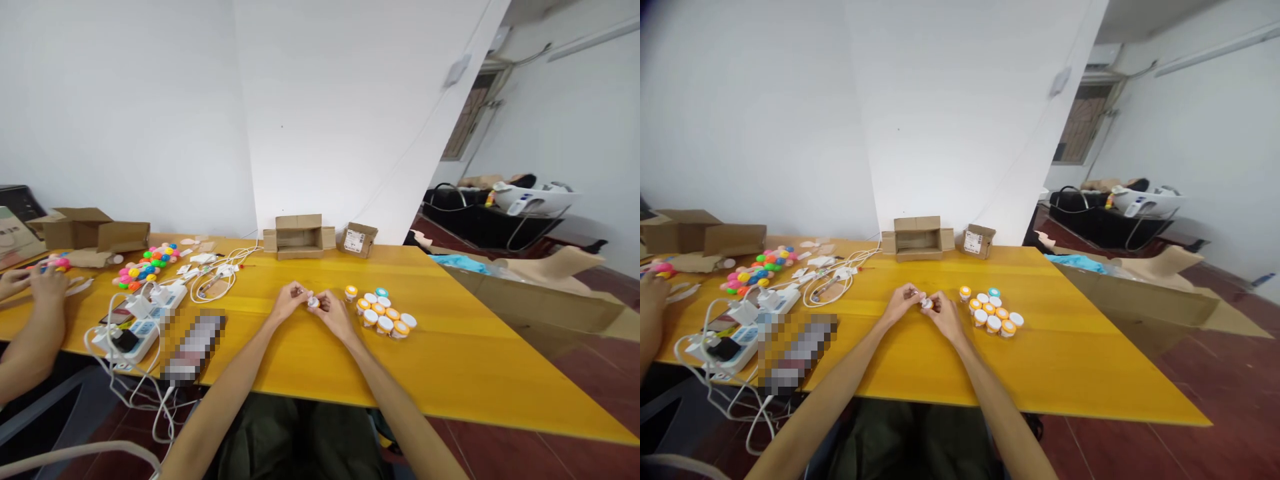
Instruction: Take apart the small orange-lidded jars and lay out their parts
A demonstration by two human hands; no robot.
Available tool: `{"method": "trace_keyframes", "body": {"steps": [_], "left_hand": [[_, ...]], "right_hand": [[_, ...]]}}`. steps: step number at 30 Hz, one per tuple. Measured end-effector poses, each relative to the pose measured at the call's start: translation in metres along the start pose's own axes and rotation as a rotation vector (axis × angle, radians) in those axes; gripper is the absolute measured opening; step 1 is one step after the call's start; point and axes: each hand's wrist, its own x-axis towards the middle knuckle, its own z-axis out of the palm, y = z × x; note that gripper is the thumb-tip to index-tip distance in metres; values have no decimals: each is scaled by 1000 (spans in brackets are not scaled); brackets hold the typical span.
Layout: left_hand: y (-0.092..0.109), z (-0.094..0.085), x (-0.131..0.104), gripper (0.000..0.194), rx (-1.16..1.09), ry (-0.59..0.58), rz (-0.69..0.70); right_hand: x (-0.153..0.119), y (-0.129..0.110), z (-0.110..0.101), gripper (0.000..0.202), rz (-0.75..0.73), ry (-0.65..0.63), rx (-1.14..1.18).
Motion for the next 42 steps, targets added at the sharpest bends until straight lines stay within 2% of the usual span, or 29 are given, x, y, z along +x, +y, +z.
{"method": "trace_keyframes", "body": {"steps": [8, 12, 17, 24, 26, 29, 32, 38, 42], "left_hand": [[3, -6, 2, 43, -61, 116, 19], [4, -9, 4, 32, 35, 230, 104], [6, -14, 4, 12, 223, 300, 149], [0, -33, 9, 13, 450, 458, 196], [-5, -40, 12, 10, 546, 462, 164], [-13, -48, 16, 9, 683, 392, 54], [-20, -52, 19, 5, 761, 365, 25], [-26, -53, 23, 12, 797, 407, -16], [-24, -52, 22, 27, 748, 452, -51]], "right_hand": [[0, 1, 0, 27, -25, 45, -51], [-1, -1, -1, 26, -42, 55, -72], [-2, -4, -1, 24, -22, 55, -71], [-2, -3, -1, 21, -19, 59, -74], [-2, -3, -1, 22, -20, 56, -72], [-2, -3, -1, 22, -19, 46, -71], [-3, -3, -1, 23, -18, 41, -66], [-3, -3, -1, 21, -8, 18, -81], [-3, -2, -2, 20, -7, 6, -95]]}}
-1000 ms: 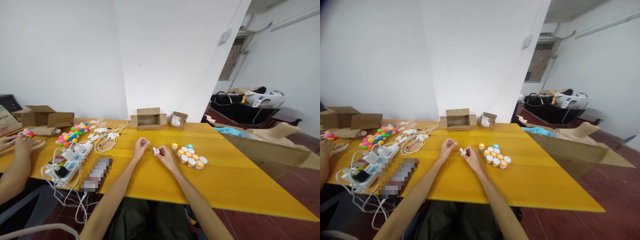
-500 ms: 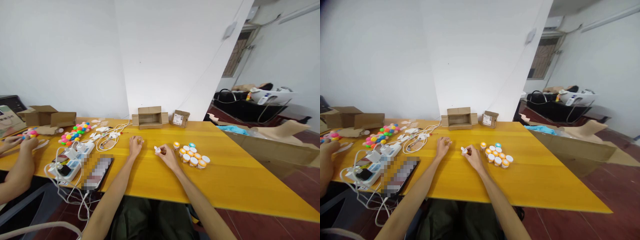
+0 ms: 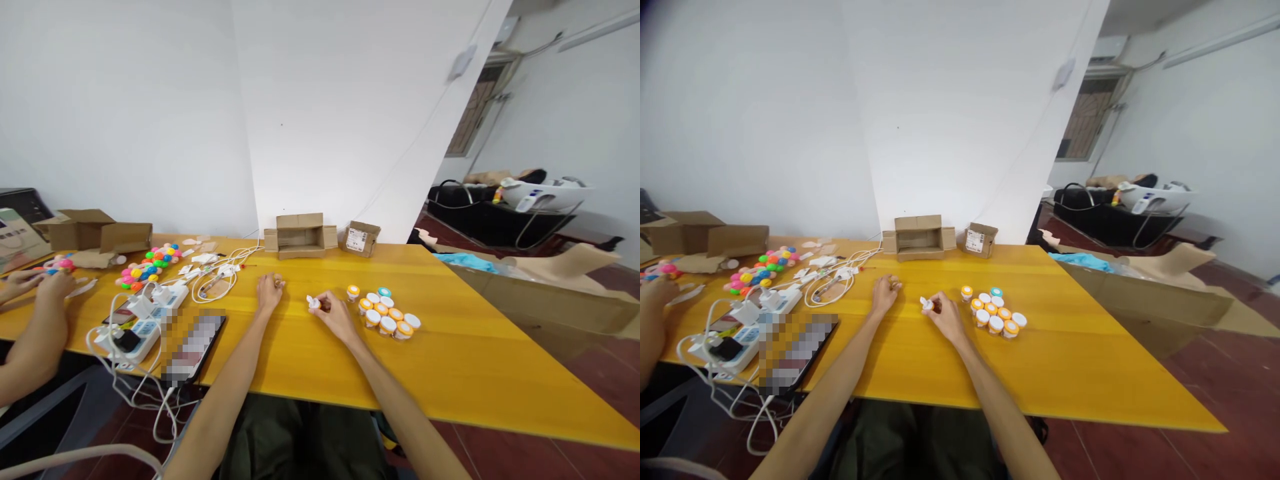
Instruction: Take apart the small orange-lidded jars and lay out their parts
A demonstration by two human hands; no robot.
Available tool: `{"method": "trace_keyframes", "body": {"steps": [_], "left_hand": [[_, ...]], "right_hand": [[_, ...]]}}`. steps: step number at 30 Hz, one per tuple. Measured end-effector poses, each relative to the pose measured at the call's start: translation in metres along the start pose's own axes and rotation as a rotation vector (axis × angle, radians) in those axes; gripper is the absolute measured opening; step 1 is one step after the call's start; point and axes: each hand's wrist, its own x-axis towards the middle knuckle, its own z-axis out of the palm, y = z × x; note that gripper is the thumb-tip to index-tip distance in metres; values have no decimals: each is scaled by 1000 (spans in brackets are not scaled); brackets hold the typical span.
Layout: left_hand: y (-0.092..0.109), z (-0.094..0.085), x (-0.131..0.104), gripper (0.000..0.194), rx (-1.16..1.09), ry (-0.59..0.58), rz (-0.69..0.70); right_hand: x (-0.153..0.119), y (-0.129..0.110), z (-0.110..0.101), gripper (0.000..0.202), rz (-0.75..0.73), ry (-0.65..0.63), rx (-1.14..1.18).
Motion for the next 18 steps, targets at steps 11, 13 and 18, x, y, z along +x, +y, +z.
{"method": "trace_keyframes", "body": {"steps": [11, 13, 18], "left_hand": [[18, -9, -5, 32, 19, -14, -143], [22, -11, -9, 30, -3, -1, -136], [32, -6, -26, 17, -218, -60, 117]], "right_hand": [[0, 4, 3, 19, -49, 10, -55], [0, 5, 4, 19, -56, 19, -57], [1, 2, 3, 19, -61, 13, -38]]}}
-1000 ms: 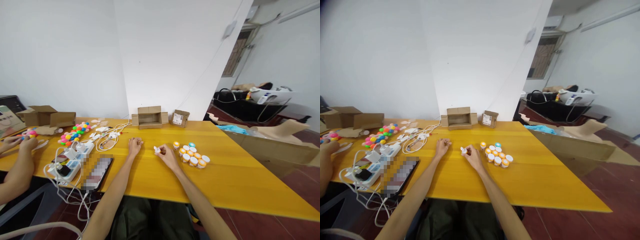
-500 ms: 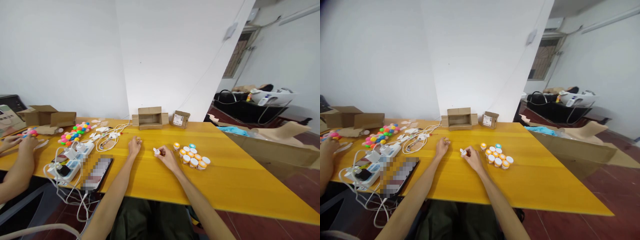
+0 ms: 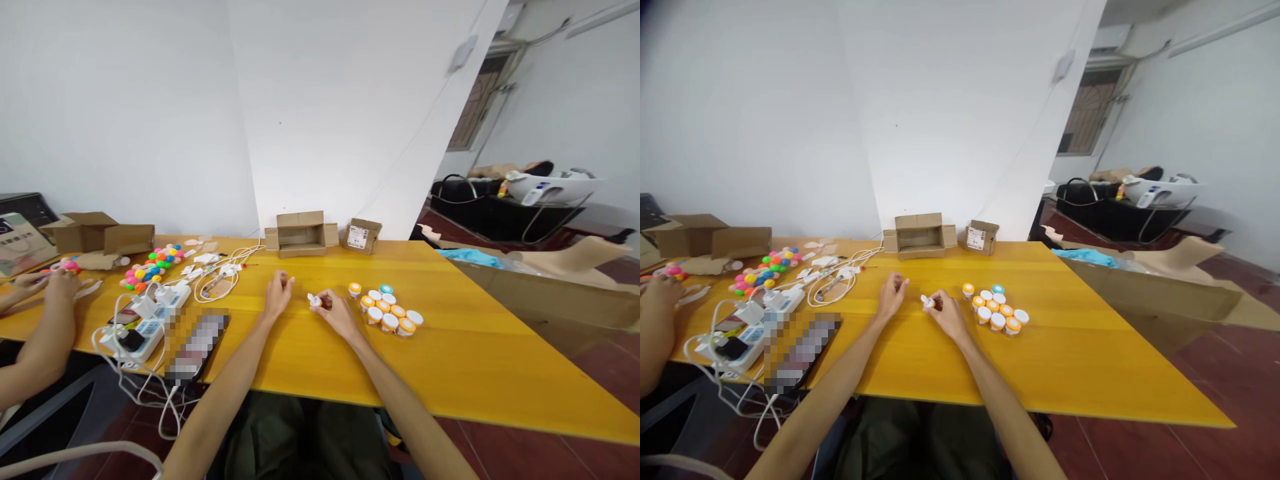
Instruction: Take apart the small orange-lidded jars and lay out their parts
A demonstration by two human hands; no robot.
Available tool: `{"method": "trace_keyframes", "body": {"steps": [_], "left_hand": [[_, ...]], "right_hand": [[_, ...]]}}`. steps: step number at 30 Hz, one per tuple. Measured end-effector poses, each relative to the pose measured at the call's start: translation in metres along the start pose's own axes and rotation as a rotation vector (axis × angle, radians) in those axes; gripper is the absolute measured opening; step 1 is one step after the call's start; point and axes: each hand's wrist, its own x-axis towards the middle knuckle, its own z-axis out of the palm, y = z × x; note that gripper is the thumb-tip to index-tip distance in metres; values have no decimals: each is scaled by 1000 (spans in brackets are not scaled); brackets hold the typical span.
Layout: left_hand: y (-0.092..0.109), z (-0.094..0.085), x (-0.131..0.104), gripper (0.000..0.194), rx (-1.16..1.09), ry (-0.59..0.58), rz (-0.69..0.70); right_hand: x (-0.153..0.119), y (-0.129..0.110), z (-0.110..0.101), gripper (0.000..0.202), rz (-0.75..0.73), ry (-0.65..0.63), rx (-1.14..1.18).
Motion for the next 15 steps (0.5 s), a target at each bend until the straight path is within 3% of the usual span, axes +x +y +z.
{"method": "trace_keyframes", "body": {"steps": [5, 15], "left_hand": [[7, 13, -16, 25, -120, -394, 231], [9, 14, -17, 18, -179, -512, 250]], "right_hand": [[0, -2, -2, 21, 13, -2, 4], [-1, -3, -2, 18, -5, 14, -39]]}}
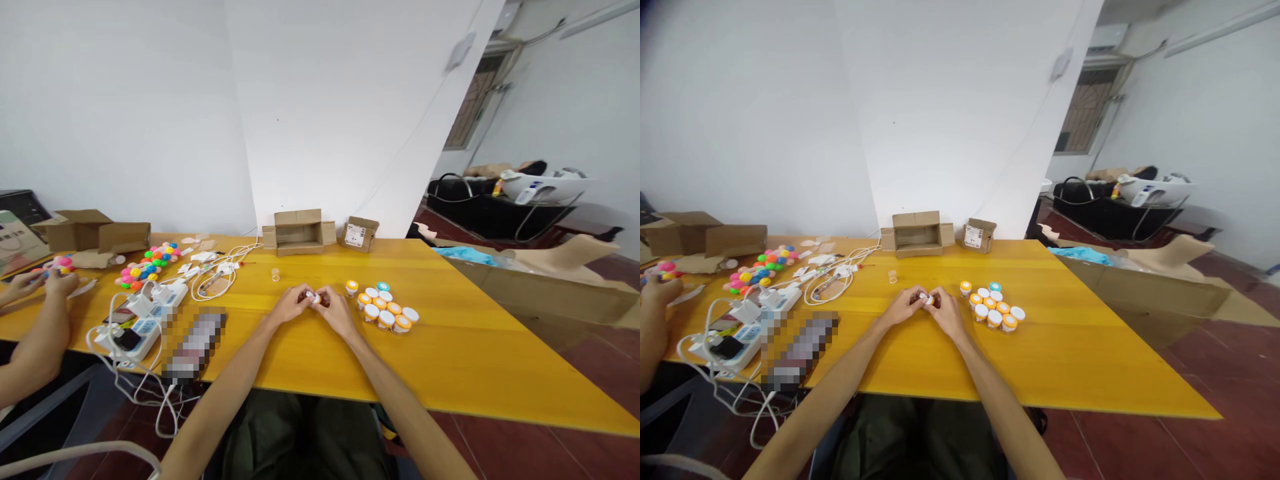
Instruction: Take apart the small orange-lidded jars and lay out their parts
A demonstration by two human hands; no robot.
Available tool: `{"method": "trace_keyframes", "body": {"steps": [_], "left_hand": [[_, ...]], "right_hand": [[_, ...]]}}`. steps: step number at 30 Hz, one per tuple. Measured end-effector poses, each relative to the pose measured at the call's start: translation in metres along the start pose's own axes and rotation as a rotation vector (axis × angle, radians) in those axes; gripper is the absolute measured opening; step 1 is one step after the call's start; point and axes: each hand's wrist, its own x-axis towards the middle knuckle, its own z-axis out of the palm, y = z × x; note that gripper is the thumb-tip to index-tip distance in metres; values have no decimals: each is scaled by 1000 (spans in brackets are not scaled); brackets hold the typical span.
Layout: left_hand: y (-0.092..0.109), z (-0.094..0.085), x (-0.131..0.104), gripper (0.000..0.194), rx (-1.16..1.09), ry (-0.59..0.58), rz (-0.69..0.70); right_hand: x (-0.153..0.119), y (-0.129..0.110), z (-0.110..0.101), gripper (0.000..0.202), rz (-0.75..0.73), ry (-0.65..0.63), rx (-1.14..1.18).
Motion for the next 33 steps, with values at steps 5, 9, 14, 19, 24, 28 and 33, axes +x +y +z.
{"method": "trace_keyframes", "body": {"steps": [5, 9, 14, 19, 24, 28, 33], "left_hand": [[-3, 1, 1, 22, -45, -8, -29], [-4, 1, 1, 27, -44, -13, -39], [-1, -1, 2, 28, -44, -13, -31], [0, -2, 2, 27, -69, -16, -2], [-1, -2, 3, 31, -85, -25, -3], [-1, -2, 3, 31, -104, -23, -11], [-2, -2, 2, 29, -106, -28, -25]], "right_hand": [[0, -4, -1, 18, -15, -25, 1], [1, -5, -1, 18, -16, -38, 11], [0, -8, 0, 18, -10, -20, 38], [-1, -10, -1, 18, -9, -25, 14], [-1, -9, -1, 19, -25, -30, 7], [0, -6, 0, 20, -11, -34, 42], [1, -3, 0, 21, -16, -29, 54]]}}
